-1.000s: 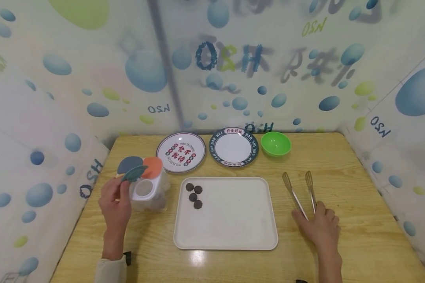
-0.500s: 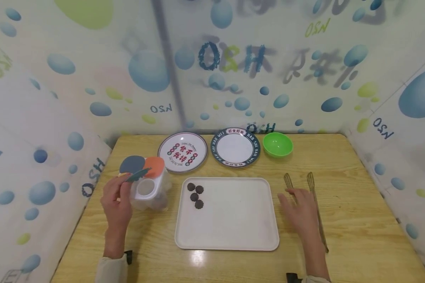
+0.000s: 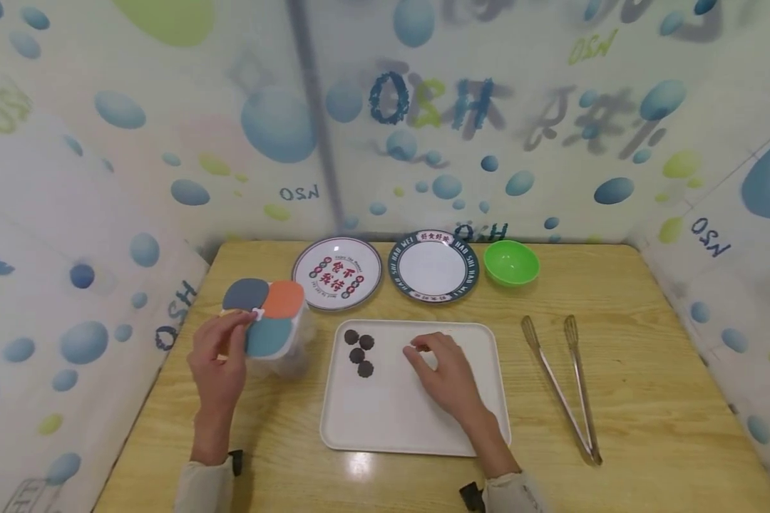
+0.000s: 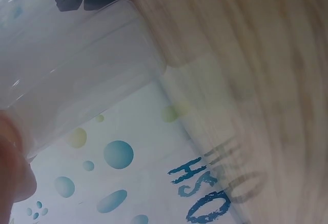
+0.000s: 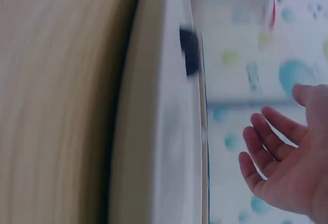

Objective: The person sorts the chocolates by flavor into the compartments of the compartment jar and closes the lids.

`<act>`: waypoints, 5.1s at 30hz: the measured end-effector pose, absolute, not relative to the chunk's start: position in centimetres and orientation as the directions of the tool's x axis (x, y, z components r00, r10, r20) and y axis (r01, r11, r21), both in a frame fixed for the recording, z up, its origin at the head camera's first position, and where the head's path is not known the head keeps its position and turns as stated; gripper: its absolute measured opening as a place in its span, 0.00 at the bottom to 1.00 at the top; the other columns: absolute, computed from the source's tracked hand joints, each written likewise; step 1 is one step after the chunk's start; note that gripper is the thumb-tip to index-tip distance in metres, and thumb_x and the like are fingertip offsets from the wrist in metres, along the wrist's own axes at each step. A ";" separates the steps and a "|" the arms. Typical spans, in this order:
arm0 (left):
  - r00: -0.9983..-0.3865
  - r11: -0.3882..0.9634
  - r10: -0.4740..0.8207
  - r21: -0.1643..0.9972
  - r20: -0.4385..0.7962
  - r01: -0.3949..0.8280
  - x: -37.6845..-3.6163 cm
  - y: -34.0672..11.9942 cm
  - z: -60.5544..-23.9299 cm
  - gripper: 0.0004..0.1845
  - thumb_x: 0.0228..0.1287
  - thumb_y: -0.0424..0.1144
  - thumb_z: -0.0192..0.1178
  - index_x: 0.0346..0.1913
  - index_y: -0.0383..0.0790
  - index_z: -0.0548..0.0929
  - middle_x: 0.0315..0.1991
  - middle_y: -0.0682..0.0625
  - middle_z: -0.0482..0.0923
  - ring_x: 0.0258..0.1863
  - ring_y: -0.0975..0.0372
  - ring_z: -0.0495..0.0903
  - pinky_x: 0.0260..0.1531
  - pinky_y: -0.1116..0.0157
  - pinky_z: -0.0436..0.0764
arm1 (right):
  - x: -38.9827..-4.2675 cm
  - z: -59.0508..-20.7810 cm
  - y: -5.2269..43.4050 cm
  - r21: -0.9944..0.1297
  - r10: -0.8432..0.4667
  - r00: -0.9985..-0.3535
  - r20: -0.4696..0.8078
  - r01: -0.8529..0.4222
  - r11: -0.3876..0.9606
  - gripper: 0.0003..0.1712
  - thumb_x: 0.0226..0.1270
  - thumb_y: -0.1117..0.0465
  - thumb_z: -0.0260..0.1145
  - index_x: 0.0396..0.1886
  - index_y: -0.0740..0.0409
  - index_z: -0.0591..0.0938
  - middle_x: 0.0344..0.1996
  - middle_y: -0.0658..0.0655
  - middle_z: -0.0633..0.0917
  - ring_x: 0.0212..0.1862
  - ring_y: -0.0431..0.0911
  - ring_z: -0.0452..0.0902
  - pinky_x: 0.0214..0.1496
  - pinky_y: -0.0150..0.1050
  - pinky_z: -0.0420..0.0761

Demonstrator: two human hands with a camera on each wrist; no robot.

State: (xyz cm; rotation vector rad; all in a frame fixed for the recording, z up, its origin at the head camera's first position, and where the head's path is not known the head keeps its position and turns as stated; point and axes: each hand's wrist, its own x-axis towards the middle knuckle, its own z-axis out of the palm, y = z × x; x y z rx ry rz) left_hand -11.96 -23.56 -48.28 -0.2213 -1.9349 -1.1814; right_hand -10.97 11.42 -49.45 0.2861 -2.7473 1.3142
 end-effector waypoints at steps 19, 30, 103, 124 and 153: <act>-0.687 0.572 -0.228 0.666 0.690 0.479 -11.3 -23.6 -48.5 0.24 0.45 0.26 0.77 0.50 0.32 0.85 0.45 0.38 0.85 0.54 0.55 0.73 0.64 0.68 0.61 | -15.2 -47.6 -8.0 -0.991 -0.246 -0.964 0.104 -0.121 0.056 0.42 0.69 0.41 0.61 0.77 0.42 0.54 0.75 0.50 0.63 0.76 0.49 0.59 0.76 0.57 0.58; -0.807 0.413 -0.394 0.869 0.440 0.273 -9.2 -21.3 -45.1 0.16 0.58 0.26 0.69 0.49 0.26 0.82 0.64 0.35 0.66 0.66 0.54 0.62 0.66 0.61 0.58 | -14.8 -48.6 -8.8 -0.987 -0.239 -0.962 0.129 -0.102 -0.123 0.43 0.71 0.47 0.61 0.79 0.36 0.51 0.77 0.46 0.61 0.76 0.45 0.58 0.78 0.53 0.55; -0.736 0.646 -0.426 0.746 0.527 0.160 -9.1 -20.3 -48.4 0.20 0.73 0.36 0.53 0.63 0.33 0.77 0.70 0.39 0.65 0.68 0.44 0.63 0.60 0.42 0.68 | -12.9 -48.0 -8.6 -0.996 -0.138 -0.987 0.085 -0.080 -0.037 0.35 0.81 0.46 0.45 0.81 0.46 0.49 0.79 0.50 0.56 0.79 0.43 0.49 0.80 0.48 0.51; -0.674 0.676 0.091 0.451 0.733 0.582 -9.5 -23.2 -47.5 0.20 0.61 0.38 0.58 0.54 0.35 0.84 0.60 0.39 0.80 0.65 0.44 0.71 0.73 0.48 0.54 | -15.4 -48.9 -3.2 -0.678 -0.457 -0.671 0.584 -0.713 0.179 0.28 0.60 0.67 0.61 0.63 0.59 0.75 0.71 0.56 0.71 0.79 0.50 0.55 0.78 0.44 0.59; -0.635 0.606 -0.245 0.627 0.733 0.490 -11.1 -22.2 -47.0 0.08 0.66 0.22 0.58 0.44 0.26 0.85 0.39 0.35 0.85 0.43 0.50 0.79 0.56 0.71 0.68 | -15.7 -48.7 -3.9 -0.545 -0.410 -0.604 0.684 -0.796 0.264 0.22 0.69 0.58 0.65 0.59 0.62 0.81 0.63 0.56 0.80 0.72 0.48 0.67 0.75 0.40 0.65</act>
